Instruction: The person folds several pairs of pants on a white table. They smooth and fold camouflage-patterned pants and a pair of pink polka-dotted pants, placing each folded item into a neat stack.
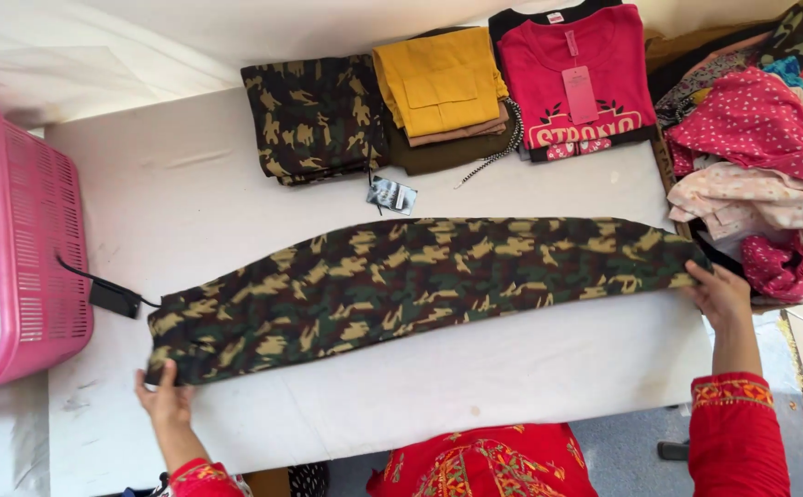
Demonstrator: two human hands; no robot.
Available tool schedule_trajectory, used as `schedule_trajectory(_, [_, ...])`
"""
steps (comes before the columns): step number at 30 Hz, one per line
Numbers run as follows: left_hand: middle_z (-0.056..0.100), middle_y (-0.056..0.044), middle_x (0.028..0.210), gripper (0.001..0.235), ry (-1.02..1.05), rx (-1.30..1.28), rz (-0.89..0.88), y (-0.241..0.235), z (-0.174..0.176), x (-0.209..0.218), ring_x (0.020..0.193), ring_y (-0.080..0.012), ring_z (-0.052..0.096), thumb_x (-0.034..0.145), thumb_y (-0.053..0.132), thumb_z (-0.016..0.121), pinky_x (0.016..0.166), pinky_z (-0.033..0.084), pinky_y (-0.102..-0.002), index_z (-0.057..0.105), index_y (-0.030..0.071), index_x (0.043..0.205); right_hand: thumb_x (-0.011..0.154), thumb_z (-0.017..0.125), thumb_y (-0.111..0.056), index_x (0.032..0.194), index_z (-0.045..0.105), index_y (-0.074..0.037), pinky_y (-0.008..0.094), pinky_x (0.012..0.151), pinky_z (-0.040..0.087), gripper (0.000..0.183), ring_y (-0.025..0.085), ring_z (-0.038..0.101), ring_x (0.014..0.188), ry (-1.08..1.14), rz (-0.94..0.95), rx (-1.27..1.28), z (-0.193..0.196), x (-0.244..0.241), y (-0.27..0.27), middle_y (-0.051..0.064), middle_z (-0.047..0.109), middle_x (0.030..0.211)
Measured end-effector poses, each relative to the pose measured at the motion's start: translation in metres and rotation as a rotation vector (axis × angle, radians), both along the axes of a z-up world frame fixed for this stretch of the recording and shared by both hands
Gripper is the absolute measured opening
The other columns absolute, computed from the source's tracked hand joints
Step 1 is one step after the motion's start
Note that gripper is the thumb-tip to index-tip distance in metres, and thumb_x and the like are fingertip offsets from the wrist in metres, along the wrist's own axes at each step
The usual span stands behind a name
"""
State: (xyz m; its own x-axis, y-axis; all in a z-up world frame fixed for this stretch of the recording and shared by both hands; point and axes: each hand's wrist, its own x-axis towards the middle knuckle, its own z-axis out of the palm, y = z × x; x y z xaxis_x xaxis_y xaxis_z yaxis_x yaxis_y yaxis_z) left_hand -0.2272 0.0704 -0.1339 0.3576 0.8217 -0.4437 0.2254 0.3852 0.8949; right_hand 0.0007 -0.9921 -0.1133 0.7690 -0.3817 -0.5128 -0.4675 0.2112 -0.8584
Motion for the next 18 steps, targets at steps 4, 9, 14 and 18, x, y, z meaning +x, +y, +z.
schedule_trajectory(4, [0.061, -0.01, 0.143, 0.084, -0.04, -0.08, 0.057, -0.036, -0.012, -0.031, 0.11, -0.0258, 0.069, 0.093, 0.008, 0.078, 0.074, 0.06, -0.041, 0.034, 0.032, 0.161, 0.097, 0.074, -0.01, 0.116, 0.071, -0.006, 0.029, 0.075, 0.062, 0.02, 0.014, 0.071, 0.086, 0.028, 0.0, -0.024, -0.008, -0.026, 0.008, 0.002, 0.073, 0.103])
schedule_trajectory(9, [0.061, -0.009, 0.137, 0.076, 0.004, -0.087, -0.005, -0.038, 0.034, -0.019, 0.124, -0.0243, 0.063, 0.089, 0.005, 0.071, 0.097, 0.06, -0.045, 0.041, 0.02, 0.157, 0.095, 0.077, -0.016, 0.118, 0.071, -0.002, 0.035, 0.075, 0.062, 0.028, 0.016, 0.071, 0.087, 0.15, 0.127, -0.253, 0.006, -0.019, 0.008, 0.005, 0.072, 0.105])
schedule_trajectory(14, [0.066, -0.013, 0.139, 0.071, 0.276, 0.021, -0.044, -0.01, 0.017, -0.008, 0.126, -0.0248, 0.064, 0.093, 0.041, 0.083, 0.106, 0.052, -0.042, 0.058, 0.006, 0.148, 0.102, 0.08, -0.044, 0.118, 0.075, 0.0, 0.04, 0.071, 0.053, 0.047, 0.025, 0.068, 0.084, 0.233, 0.189, -0.65, -0.004, -0.005, 0.021, 0.014, 0.072, 0.101])
schedule_trajectory(18, [0.071, -0.017, 0.122, 0.066, 0.527, 0.308, -0.185, -0.004, -0.002, 0.008, 0.117, -0.0282, 0.064, 0.089, 0.048, 0.093, 0.114, 0.045, -0.044, 0.069, -0.002, 0.124, 0.101, 0.082, -0.046, 0.116, 0.074, -0.006, 0.047, 0.078, 0.053, 0.043, 0.036, 0.07, 0.088, 0.138, 0.349, -1.415, 0.012, -0.001, 0.056, 0.016, 0.073, 0.098])
